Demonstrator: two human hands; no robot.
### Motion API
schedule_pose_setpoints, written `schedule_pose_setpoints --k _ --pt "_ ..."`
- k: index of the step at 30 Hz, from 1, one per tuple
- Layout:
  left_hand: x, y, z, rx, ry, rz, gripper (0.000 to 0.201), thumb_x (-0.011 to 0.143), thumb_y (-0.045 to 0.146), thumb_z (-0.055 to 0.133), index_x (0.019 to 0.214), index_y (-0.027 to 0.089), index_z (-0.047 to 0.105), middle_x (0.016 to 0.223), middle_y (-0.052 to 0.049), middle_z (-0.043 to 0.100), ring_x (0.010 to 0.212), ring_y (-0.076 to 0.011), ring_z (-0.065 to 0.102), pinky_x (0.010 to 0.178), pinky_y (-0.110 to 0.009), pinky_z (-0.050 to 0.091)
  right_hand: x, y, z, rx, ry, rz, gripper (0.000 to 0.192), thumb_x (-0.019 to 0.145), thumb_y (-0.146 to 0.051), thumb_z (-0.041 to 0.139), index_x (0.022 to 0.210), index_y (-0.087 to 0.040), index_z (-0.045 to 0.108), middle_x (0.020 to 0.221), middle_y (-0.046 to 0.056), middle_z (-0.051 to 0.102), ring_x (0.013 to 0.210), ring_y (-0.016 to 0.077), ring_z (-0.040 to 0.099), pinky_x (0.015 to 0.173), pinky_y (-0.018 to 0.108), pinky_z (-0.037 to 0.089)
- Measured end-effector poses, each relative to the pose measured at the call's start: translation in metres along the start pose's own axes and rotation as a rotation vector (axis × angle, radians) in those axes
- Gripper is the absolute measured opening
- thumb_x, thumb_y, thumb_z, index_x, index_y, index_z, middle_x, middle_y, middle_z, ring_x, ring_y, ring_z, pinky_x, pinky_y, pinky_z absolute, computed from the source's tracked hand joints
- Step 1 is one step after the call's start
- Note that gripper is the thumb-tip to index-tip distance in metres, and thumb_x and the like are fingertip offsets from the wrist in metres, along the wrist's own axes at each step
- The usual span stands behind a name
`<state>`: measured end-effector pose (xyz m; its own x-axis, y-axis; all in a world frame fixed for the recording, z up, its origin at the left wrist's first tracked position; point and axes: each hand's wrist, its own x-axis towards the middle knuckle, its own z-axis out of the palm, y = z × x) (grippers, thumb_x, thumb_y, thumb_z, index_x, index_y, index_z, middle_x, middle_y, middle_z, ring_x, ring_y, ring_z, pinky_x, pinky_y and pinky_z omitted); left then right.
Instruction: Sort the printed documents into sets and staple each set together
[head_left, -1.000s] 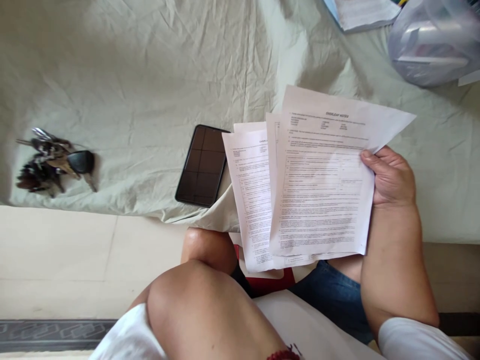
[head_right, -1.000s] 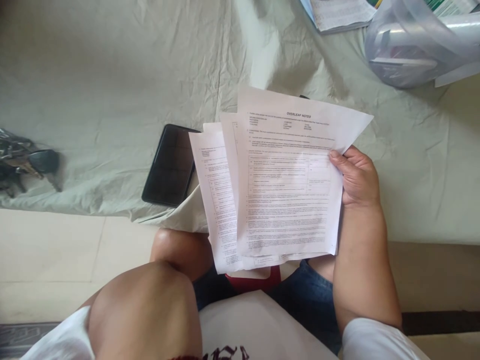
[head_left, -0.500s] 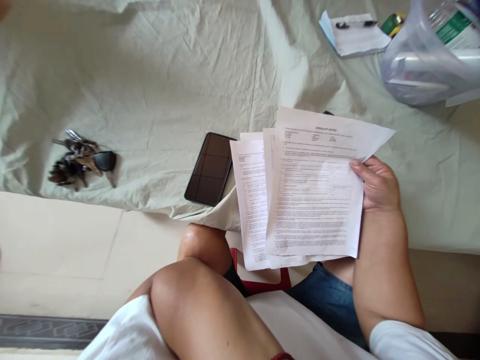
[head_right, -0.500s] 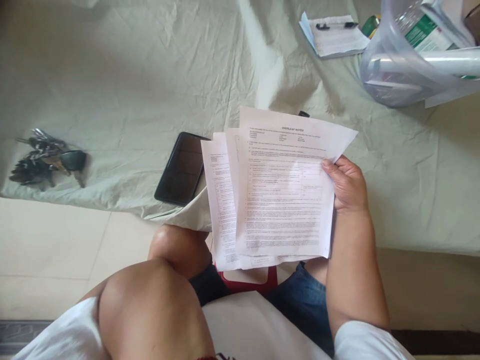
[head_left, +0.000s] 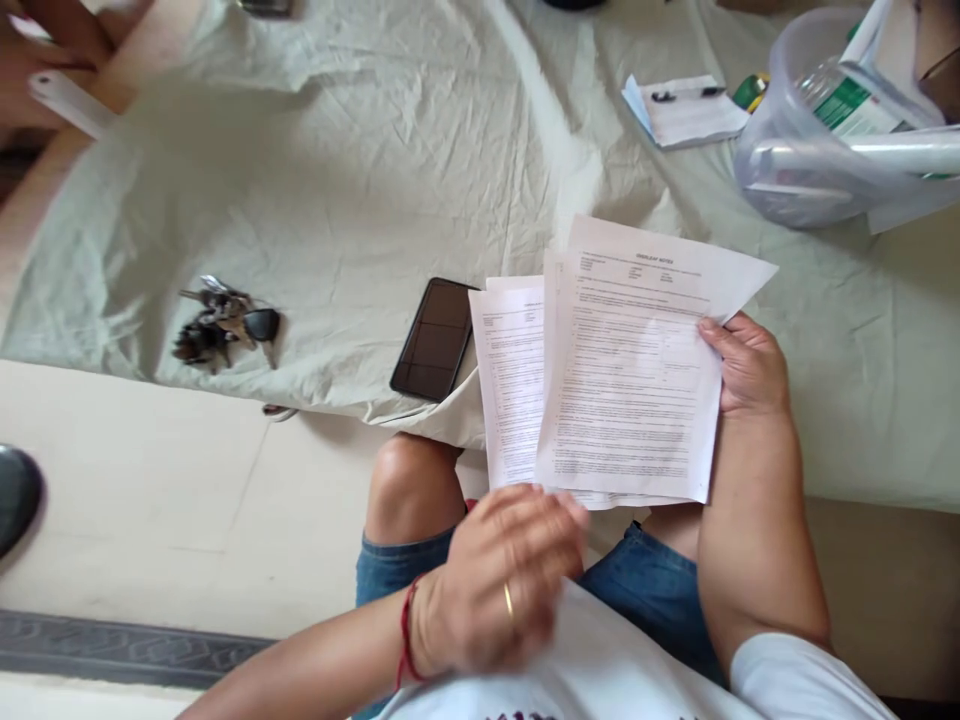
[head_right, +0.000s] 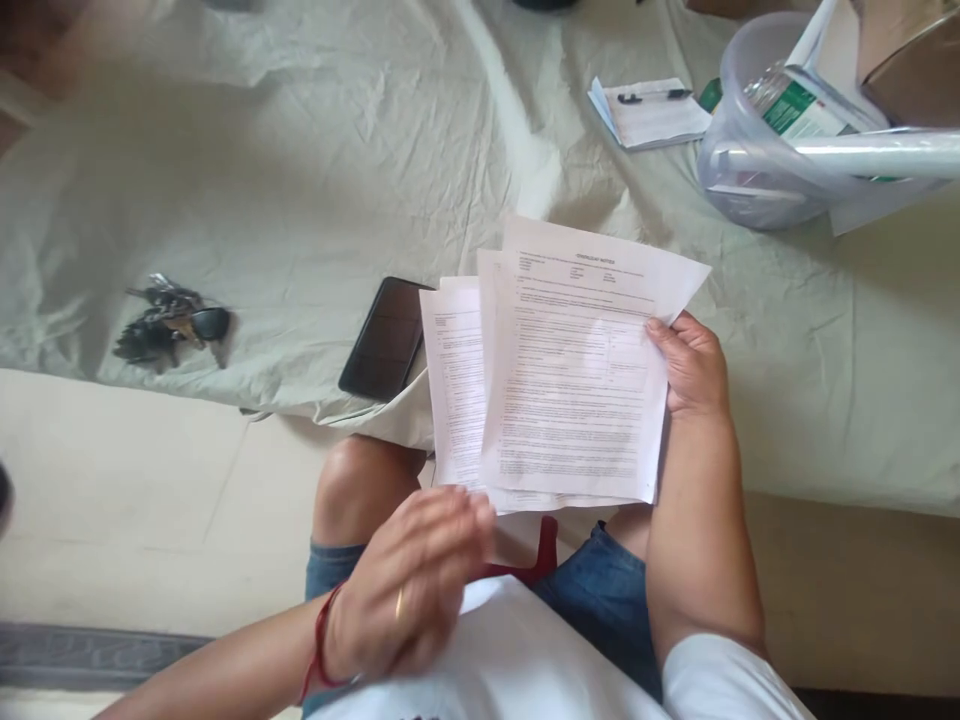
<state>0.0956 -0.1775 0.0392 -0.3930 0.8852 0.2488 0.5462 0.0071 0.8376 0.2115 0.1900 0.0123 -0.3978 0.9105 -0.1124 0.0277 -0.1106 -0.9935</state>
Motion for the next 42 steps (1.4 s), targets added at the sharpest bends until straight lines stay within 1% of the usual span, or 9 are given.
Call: schedule_pose_setpoints --k 3,6,12,21,24,30,34,38,42 --pt "-0.011 -0.019 -0.002 0.08 0.255 -0.111 0.019 0.109 0.014 0.052 0.106 0.023 0.068 0.104 -0.009 0.08 0.095 -0.0204 0.08 0.079 -0.032 0.066 0.001 0.003 -0.005 -0.005 0.02 -0.026 0.036 0.067 -0.037 0.098 0.097 -0.024 0.083 0.102 0.008 0.087 0.097 0.0332 0.082 0.099 0.052 0.066" --pt "-0.015 -0.04 -0.004 0.107 0.37 -0.417 0.01 0.109 0.027 0.06 0.101 0.022 0.064 0.084 -0.003 0.075 0.064 -0.0166 0.072 0.055 -0.028 0.055 0.001 0.005 -0.004 -0.006 0.009 -0.001 0.034 0.065 -0.036 0.098 0.094 -0.025 0.084 0.103 0.008 0.087 0.094 0.0326 0.082 0.098 0.05 0.066" --pt "0.014 -0.056 -0.006 0.101 0.131 -0.722 0.031 0.095 0.054 0.07 0.096 0.022 0.07 0.086 -0.005 0.081 0.067 -0.0233 0.074 0.063 -0.035 0.056 0.001 0.005 0.0 -0.009 0.002 0.009 0.034 0.063 -0.035 0.099 0.093 -0.025 0.086 0.102 0.007 0.087 0.089 0.0301 0.082 0.094 0.047 0.067" --pt "0.037 -0.057 0.007 -0.124 0.094 -0.633 0.031 0.097 0.045 0.062 0.078 0.023 0.066 0.07 -0.002 0.073 0.061 -0.0181 0.063 0.056 -0.029 0.047 0.001 0.006 -0.008 -0.034 -0.023 -0.004 0.04 0.065 -0.039 0.101 0.098 -0.023 0.086 0.103 0.009 0.087 0.089 0.0293 0.082 0.094 0.046 0.067" --pt "0.043 -0.055 0.008 -0.063 -0.017 -0.578 0.041 0.104 0.042 0.05 0.067 0.024 0.048 0.056 0.0 0.058 0.052 -0.0162 0.052 0.053 -0.03 0.039 0.002 0.008 -0.01 -0.051 0.007 0.009 0.041 0.062 -0.04 0.103 0.096 -0.023 0.087 0.1 0.006 0.087 0.082 0.0266 0.08 0.091 0.044 0.067" --pt "0.043 -0.046 -0.009 0.357 -0.159 -0.477 0.037 0.106 0.033 0.043 0.07 0.025 0.038 0.059 -0.003 0.058 0.05 -0.0196 0.05 0.055 -0.034 0.03 0.002 0.011 -0.008 -0.094 -0.003 -0.026 0.036 0.067 -0.04 0.1 0.096 -0.024 0.086 0.099 0.005 0.087 0.081 0.0251 0.079 0.085 0.04 0.067" --pt "0.039 -0.037 -0.013 0.452 -0.096 -0.312 0.042 0.107 0.028 0.045 0.068 0.024 0.03 0.058 0.0 0.052 0.05 -0.0165 0.049 0.053 -0.032 0.029 0.001 0.011 -0.008 -0.093 0.013 -0.039 0.031 0.068 -0.036 0.098 0.095 -0.024 0.087 0.097 0.003 0.087 0.077 0.0211 0.077 0.078 0.034 0.065" --pt "0.042 -0.031 0.003 0.437 -0.015 -0.138 0.037 0.109 0.021 0.045 0.073 0.023 0.043 0.064 0.001 0.057 0.052 -0.0133 0.051 0.053 -0.029 0.034 0.002 0.011 -0.011 -0.113 0.015 -0.063 0.029 0.07 -0.036 0.098 0.095 -0.025 0.087 0.099 0.003 0.087 0.081 0.0218 0.078 0.084 0.036 0.065" --pt "0.047 -0.034 0.007 0.424 0.059 -0.213 0.03 0.109 0.022 0.047 0.079 0.022 0.051 0.07 0.001 0.062 0.056 -0.0134 0.055 0.055 -0.028 0.038 0.005 0.012 -0.015 -0.119 0.042 -0.063 0.029 0.069 -0.035 0.097 0.095 -0.025 0.088 0.097 0.003 0.087 0.078 0.0207 0.077 0.081 0.034 0.063"
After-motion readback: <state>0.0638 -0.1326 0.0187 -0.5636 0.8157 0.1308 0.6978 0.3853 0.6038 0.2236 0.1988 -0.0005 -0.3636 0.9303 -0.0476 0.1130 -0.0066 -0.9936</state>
